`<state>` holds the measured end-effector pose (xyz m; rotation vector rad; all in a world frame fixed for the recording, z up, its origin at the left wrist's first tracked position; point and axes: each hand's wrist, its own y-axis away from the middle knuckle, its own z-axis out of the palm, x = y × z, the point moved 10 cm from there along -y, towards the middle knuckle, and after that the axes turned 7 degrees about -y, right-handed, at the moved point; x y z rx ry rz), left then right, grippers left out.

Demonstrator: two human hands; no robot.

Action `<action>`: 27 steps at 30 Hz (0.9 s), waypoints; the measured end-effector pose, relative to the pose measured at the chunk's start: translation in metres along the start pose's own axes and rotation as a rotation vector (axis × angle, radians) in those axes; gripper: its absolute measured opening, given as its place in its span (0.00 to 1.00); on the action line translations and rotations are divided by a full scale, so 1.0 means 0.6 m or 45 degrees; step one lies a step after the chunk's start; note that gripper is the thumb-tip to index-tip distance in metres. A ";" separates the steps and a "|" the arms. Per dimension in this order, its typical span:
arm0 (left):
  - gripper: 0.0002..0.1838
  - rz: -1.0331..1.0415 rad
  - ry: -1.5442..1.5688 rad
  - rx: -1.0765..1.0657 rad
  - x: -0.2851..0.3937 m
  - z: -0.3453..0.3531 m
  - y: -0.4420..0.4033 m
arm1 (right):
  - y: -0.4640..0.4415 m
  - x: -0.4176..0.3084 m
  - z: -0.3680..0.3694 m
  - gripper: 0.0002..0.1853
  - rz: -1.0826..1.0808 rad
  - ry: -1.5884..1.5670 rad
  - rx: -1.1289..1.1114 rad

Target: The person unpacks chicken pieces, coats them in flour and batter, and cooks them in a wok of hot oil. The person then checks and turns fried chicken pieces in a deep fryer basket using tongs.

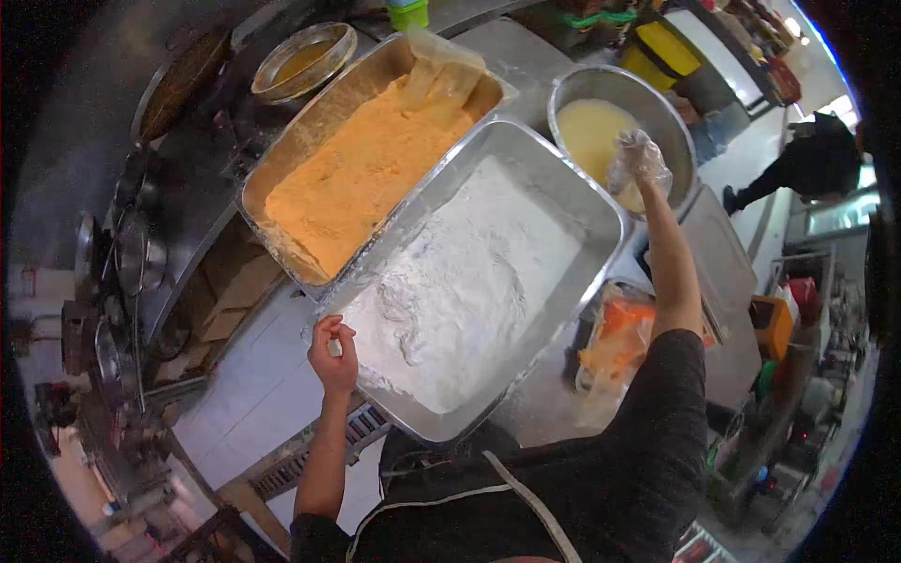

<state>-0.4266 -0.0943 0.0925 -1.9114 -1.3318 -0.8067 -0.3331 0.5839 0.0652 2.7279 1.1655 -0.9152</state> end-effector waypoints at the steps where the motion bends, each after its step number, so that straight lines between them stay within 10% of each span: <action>1: 0.08 0.021 -0.008 -0.019 0.004 0.004 0.000 | -0.008 0.005 0.030 0.19 -0.047 -0.033 -0.041; 7: 0.07 -0.047 -0.041 0.020 -0.010 0.012 0.000 | -0.003 -0.008 0.141 0.19 -0.127 0.364 -0.400; 14: 0.07 -0.075 -0.058 0.030 -0.015 0.010 0.001 | 0.005 -0.037 0.149 0.22 -0.661 0.558 -0.126; 17: 0.08 -0.043 -0.049 -0.015 -0.009 0.015 0.007 | -0.003 -0.019 0.082 0.22 0.159 -0.297 -0.373; 26: 0.08 0.037 -0.107 -0.035 0.008 0.008 0.003 | 0.019 -0.251 -0.111 0.13 -0.137 -0.286 -0.128; 27: 0.08 0.044 -0.082 -0.001 0.003 0.005 0.002 | 0.031 -0.295 -0.127 0.14 -0.545 -0.161 -0.019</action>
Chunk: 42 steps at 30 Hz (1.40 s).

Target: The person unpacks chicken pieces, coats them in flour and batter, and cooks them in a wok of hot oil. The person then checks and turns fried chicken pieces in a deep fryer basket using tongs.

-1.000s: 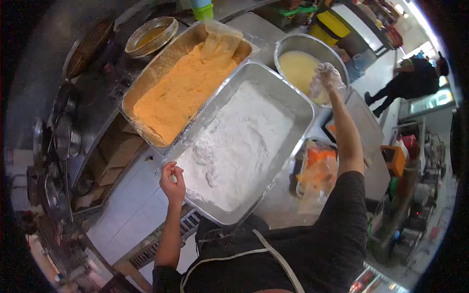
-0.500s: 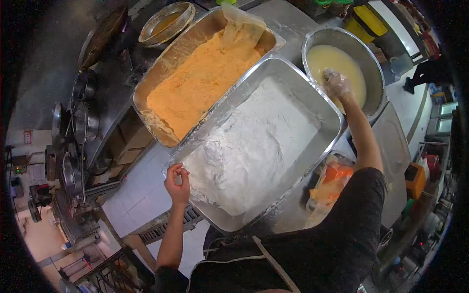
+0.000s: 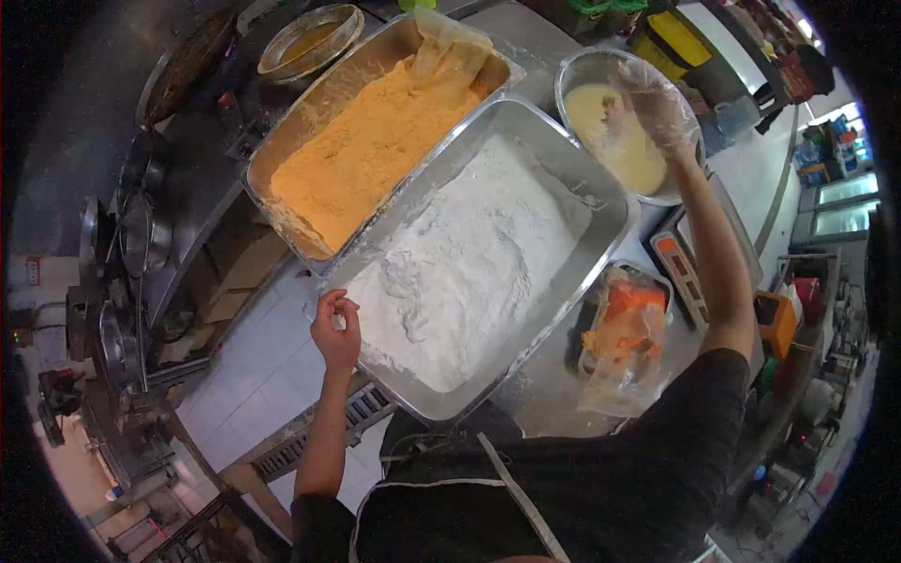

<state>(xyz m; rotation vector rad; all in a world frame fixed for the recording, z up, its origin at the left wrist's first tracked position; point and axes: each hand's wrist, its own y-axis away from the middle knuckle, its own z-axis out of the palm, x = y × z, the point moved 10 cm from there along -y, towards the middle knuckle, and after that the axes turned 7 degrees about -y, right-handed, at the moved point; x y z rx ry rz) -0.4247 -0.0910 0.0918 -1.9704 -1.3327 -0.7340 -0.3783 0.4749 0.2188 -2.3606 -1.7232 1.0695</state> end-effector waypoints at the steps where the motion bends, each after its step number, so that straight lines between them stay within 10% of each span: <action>1: 0.07 0.006 0.026 0.032 -0.003 -0.004 0.002 | 0.011 -0.048 -0.011 0.14 -0.400 0.188 0.109; 3: 0.08 0.010 0.071 0.032 0.000 -0.009 0.004 | 0.027 -0.086 -0.012 0.19 0.008 -0.124 -0.068; 6: 0.08 0.033 0.104 0.030 0.004 -0.014 0.009 | 0.119 -0.128 0.069 0.21 0.144 0.617 -0.298; 8: 0.08 0.054 0.100 0.048 0.003 -0.018 0.009 | 0.168 -0.150 0.155 0.16 0.054 0.383 -0.469; 12: 0.08 0.101 0.117 0.005 -0.002 -0.020 0.013 | 0.335 -0.262 0.326 0.11 -0.869 1.186 -0.611; 14: 0.08 0.107 0.142 0.010 -0.005 -0.020 0.013 | 0.333 -0.226 0.292 0.15 0.070 0.117 -0.866; 17: 0.08 0.100 0.170 0.078 0.000 -0.027 0.011 | 0.245 -0.158 0.185 0.16 0.113 0.174 -0.529; 19: 0.08 0.085 0.157 0.074 -0.008 -0.021 0.009 | 0.206 -0.074 0.221 0.17 -0.748 1.598 -0.242; 21: 0.08 0.065 0.115 0.070 -0.011 -0.019 0.012 | 0.120 -0.036 0.061 0.21 0.362 0.524 -0.154; 23: 0.07 0.059 0.089 0.049 0.004 -0.018 0.007 | 0.094 0.056 0.102 0.21 0.482 0.503 -0.424; 31: 0.05 -0.008 -0.049 0.065 -0.003 -0.003 -0.003 | 0.046 0.135 0.200 0.20 0.550 0.581 -0.342; 33: 0.05 0.053 -0.174 0.063 0.005 -0.007 -0.005 | 0.031 0.157 0.233 0.18 0.466 0.219 -0.515; 36: 0.08 -0.145 0.088 0.036 -0.038 0.005 0.001 | 0.056 0.210 0.364 0.11 -0.108 0.797 -1.336; 42: 0.07 -0.084 0.003 0.013 -0.027 0.004 -0.001 | 0.061 0.161 0.237 0.14 0.176 0.630 -0.831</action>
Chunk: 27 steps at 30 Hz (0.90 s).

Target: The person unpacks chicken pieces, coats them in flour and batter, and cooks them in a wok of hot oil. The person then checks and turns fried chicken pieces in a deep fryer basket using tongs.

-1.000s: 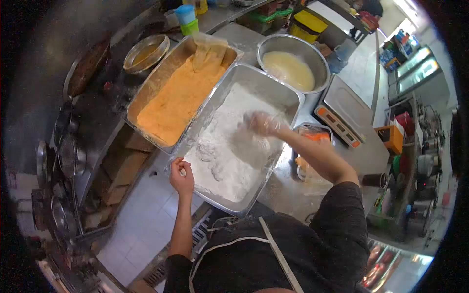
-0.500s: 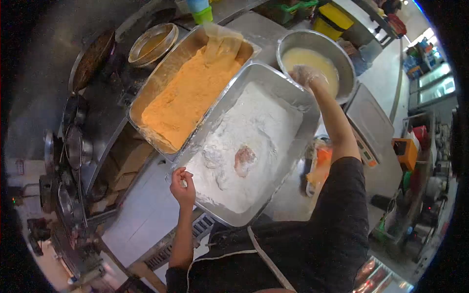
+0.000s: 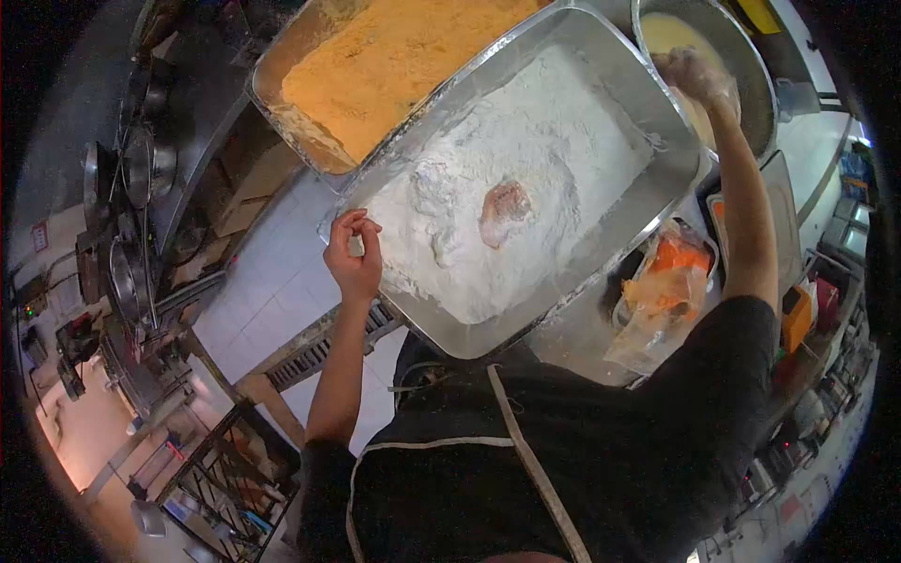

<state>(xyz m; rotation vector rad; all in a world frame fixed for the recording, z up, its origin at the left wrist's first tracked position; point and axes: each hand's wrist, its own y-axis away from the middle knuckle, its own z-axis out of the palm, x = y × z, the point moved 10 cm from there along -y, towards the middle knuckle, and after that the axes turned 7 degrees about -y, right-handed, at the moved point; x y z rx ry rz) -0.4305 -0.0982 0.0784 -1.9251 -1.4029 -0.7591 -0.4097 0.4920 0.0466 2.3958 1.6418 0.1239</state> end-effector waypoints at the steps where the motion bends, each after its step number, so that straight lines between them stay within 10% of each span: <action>1: 0.07 0.015 0.010 0.011 -0.002 0.000 -0.001 | 0.012 0.012 -0.032 0.16 0.133 -0.059 0.071; 3: 0.07 0.035 0.091 0.004 -0.004 -0.001 -0.001 | 0.039 0.035 -0.062 0.19 0.273 -0.116 0.167; 6: 0.08 0.052 0.110 0.016 0.007 -0.009 0.001 | 0.146 -0.031 -0.072 0.21 -0.148 1.354 1.075; 10: 0.09 0.124 0.096 0.039 0.013 -0.023 0.003 | 0.187 -0.018 0.040 0.10 0.185 0.124 0.563; 11: 0.09 0.124 0.121 0.064 0.011 -0.030 0.006 | 0.188 0.000 0.126 0.09 0.287 0.059 0.592; 14: 0.10 0.167 0.129 0.054 0.008 -0.034 0.005 | 0.319 -0.360 0.122 0.10 -0.697 0.525 -0.058; 24: 0.08 0.287 0.086 0.158 0.027 -0.063 0.023 | 0.319 -0.673 0.337 0.16 -0.347 -0.591 -0.045; 27: 0.08 0.194 0.137 0.094 0.025 -0.059 0.019 | 0.413 -0.720 0.124 0.21 -0.493 -0.358 -0.428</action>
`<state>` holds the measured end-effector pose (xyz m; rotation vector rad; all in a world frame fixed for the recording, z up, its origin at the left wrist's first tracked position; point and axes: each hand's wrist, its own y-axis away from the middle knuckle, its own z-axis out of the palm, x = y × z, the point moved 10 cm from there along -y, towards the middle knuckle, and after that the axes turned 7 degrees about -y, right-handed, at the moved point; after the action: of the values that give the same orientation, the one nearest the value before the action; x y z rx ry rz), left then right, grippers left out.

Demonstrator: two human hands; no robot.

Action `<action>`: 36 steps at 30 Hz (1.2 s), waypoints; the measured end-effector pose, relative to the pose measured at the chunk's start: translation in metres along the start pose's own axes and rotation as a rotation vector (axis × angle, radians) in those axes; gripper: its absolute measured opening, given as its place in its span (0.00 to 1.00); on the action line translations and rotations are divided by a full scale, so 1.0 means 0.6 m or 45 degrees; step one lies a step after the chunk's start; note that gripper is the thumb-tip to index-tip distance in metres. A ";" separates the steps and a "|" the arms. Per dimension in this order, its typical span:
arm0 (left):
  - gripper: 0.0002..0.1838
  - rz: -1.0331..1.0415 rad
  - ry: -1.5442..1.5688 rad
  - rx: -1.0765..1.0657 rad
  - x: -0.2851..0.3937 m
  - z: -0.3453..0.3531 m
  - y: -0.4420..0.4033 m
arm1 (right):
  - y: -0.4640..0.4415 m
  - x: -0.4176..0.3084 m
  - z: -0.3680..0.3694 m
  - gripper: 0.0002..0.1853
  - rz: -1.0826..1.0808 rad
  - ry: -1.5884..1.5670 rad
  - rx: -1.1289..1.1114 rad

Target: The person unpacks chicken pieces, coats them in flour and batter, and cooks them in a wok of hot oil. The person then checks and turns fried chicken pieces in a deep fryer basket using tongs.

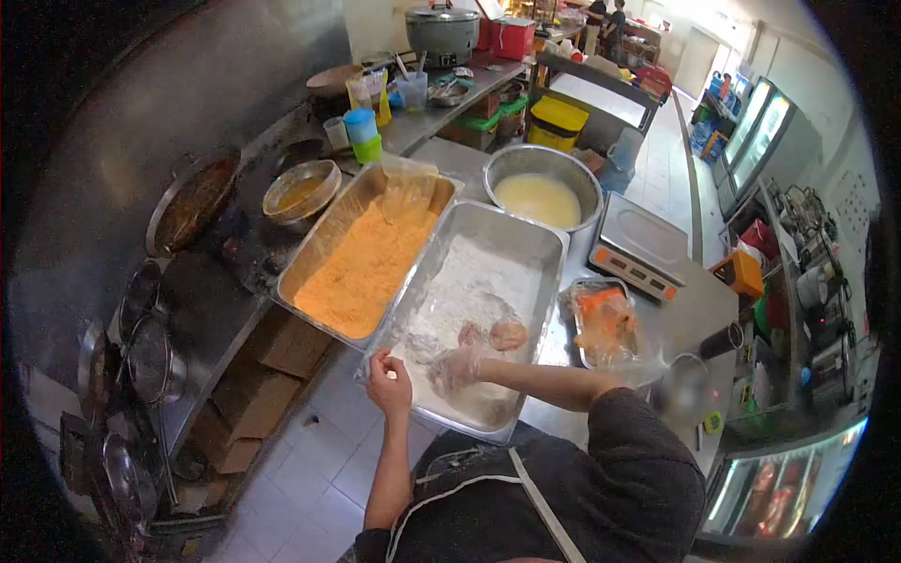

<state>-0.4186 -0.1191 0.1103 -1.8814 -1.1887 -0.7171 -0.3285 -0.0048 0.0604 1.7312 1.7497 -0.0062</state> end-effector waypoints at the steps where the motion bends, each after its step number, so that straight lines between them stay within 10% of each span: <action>1: 0.08 0.040 0.022 0.020 -0.003 0.003 0.003 | -0.014 0.024 0.014 0.21 -0.019 0.020 0.054; 6: 0.10 0.115 0.016 0.019 -0.020 0.009 0.002 | -0.009 0.033 -0.074 0.21 0.212 0.032 0.614; 20: 0.08 0.081 0.089 0.002 -0.014 0.009 0.002 | -0.119 0.054 -0.017 0.22 0.021 -0.014 0.554; 21: 0.08 0.107 0.044 0.032 -0.016 0.009 0.004 | -0.040 0.064 -0.076 0.21 0.350 -0.209 0.808; 22: 0.09 0.092 0.053 0.030 -0.007 0.002 0.004 | -0.010 0.059 -0.093 0.29 0.466 -0.371 0.402; 25: 0.08 0.021 -0.009 0.019 -0.009 0.004 0.000 | -0.034 0.260 -0.109 0.21 0.365 -0.670 1.001; 28: 0.09 0.000 0.017 -0.071 0.008 0.007 -0.002 | 0.072 0.307 -0.250 0.17 0.482 -0.099 0.953; 34: 0.10 -0.024 0.126 -0.106 -0.025 0.038 0.000 | 0.198 0.594 -0.432 0.15 -0.047 -0.794 1.546; 36: 0.09 -0.052 0.143 -0.097 -0.022 0.048 -0.004 | 0.199 0.685 -0.457 0.15 0.280 -0.404 1.344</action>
<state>-0.4248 -0.1004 0.0851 -1.8578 -1.1451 -0.8903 -0.3020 0.4963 0.1410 2.4267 1.3589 -1.2243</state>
